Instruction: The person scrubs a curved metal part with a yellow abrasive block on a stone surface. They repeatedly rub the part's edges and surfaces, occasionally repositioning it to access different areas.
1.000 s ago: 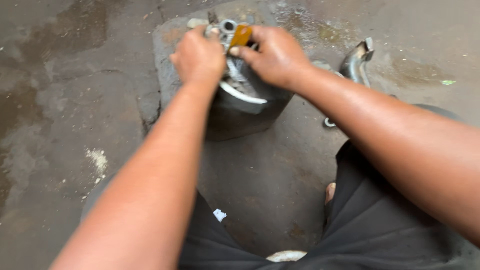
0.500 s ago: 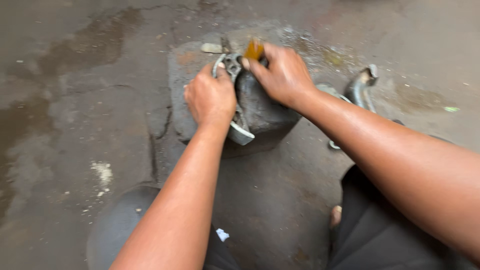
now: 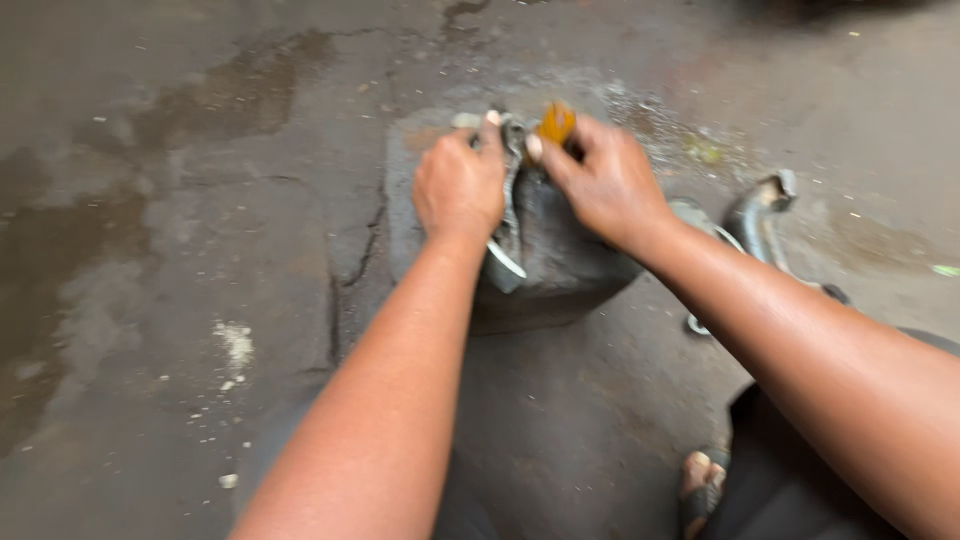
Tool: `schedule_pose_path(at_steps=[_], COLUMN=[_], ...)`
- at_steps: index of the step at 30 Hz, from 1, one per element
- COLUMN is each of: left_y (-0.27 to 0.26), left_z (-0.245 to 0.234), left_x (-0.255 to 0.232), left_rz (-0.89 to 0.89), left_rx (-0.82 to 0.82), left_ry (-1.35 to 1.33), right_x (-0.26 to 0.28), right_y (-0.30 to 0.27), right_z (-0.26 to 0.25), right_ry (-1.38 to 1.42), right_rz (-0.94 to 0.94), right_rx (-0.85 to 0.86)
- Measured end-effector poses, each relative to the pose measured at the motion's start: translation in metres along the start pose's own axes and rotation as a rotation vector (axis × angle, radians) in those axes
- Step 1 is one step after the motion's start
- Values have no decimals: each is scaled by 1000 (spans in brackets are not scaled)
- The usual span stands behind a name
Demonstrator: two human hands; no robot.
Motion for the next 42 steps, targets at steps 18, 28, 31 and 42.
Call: schedule_pose_path(at_steps=[18,28,31,42], left_y=[-4,-31,-46,-23], left_z=[0,-2,-2,6], left_x=[-12,-2,5,18], left_rz=[150,111,73,57], left_rx=[-6,-8,-88,-154], left_ry=[45,-76,-172,-146], right_x=[16,14,4,32], right_y=[-7,-22,-21,-34], right_z=[24,12,5,5], right_ry=[-219,-268,-192,-55], right_rz=[-104,-122,-14,-71], right_rx=[133,265,209,56])
Point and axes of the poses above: each hand's wrist, its own y-axis towards the middle knuckle, its own z-axis out of the palm, x = y × z, the point moved 9 cm from there along y, towards the middle knuckle, and after that the axes turned 11 degrees about x, right-handed, at the moved point
